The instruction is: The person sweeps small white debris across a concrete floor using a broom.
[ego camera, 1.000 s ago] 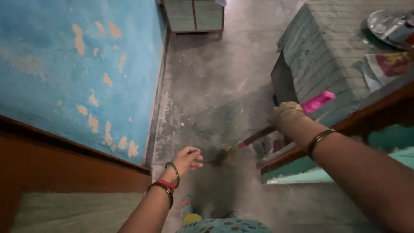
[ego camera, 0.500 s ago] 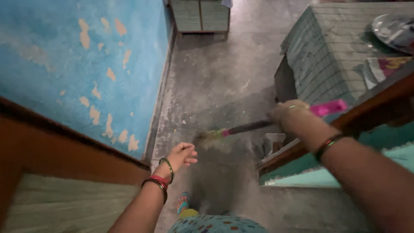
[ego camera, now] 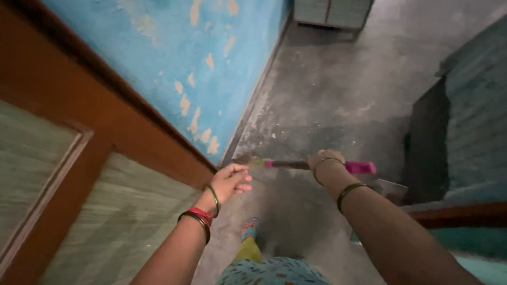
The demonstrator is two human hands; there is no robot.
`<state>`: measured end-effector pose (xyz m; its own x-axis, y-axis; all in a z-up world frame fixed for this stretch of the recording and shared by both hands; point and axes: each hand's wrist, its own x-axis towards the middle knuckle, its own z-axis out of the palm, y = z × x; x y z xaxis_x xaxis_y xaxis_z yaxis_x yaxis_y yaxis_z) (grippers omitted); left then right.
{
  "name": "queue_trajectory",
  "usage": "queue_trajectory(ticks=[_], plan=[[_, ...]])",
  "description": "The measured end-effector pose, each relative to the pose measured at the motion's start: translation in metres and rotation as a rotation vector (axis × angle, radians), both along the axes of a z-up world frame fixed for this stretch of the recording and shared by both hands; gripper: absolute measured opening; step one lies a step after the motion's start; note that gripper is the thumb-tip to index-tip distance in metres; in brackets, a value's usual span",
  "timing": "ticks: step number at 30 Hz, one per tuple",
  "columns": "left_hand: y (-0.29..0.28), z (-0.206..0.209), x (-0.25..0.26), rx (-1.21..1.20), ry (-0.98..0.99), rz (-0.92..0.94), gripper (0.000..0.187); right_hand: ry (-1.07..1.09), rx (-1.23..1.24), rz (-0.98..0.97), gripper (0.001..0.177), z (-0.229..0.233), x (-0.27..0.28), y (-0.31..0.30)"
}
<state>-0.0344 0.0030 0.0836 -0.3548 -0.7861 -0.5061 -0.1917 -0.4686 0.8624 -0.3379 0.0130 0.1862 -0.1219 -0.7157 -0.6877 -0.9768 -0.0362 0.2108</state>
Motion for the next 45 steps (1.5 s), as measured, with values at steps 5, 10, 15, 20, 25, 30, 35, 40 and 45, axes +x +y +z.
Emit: queue_trajectory(ticks=[5, 10, 15, 20, 25, 30, 35, 40, 45], plan=[[-0.008, -0.002, 0.018, 0.0, -0.046, 0.022, 0.037, 0.059, 0.051, 0.093, 0.046, 0.0, 0.0, -0.014], [-0.018, -0.019, 0.004, 0.033, -0.062, -0.022, 0.036, 0.129, 0.104, 0.098, 0.047, 0.022, -0.036, -0.01], [-0.026, -0.032, -0.031, 0.026, -0.007, -0.097, 0.036, 0.206, 0.173, 0.088, 0.046, 0.087, -0.067, -0.002], [-0.03, -0.037, -0.067, 0.064, 0.008, -0.164, 0.039, 0.257, 0.116, 0.056, 0.048, 0.131, -0.099, 0.012], [-0.029, -0.038, -0.093, 0.04, 0.011, -0.239, 0.04, 0.216, 0.085, 0.032, 0.049, 0.134, -0.129, 0.041], [-0.024, -0.044, -0.122, 0.07, -0.018, -0.281, 0.037, 0.14, 0.087, 0.057, 0.05, 0.107, -0.146, 0.068], [-0.016, -0.052, -0.14, 0.065, 0.018, -0.304, 0.033, 0.057, 0.012, -0.049, 0.045, 0.102, -0.165, 0.095], [-0.013, -0.067, -0.163, 0.133, 0.063, -0.36, 0.033, 0.139, 0.019, -0.161, 0.04, 0.11, -0.178, 0.095], [-0.011, -0.067, -0.221, 0.249, 0.108, -0.483, 0.044, 0.105, -0.198, -0.157, 0.039, 0.087, -0.213, 0.115]])
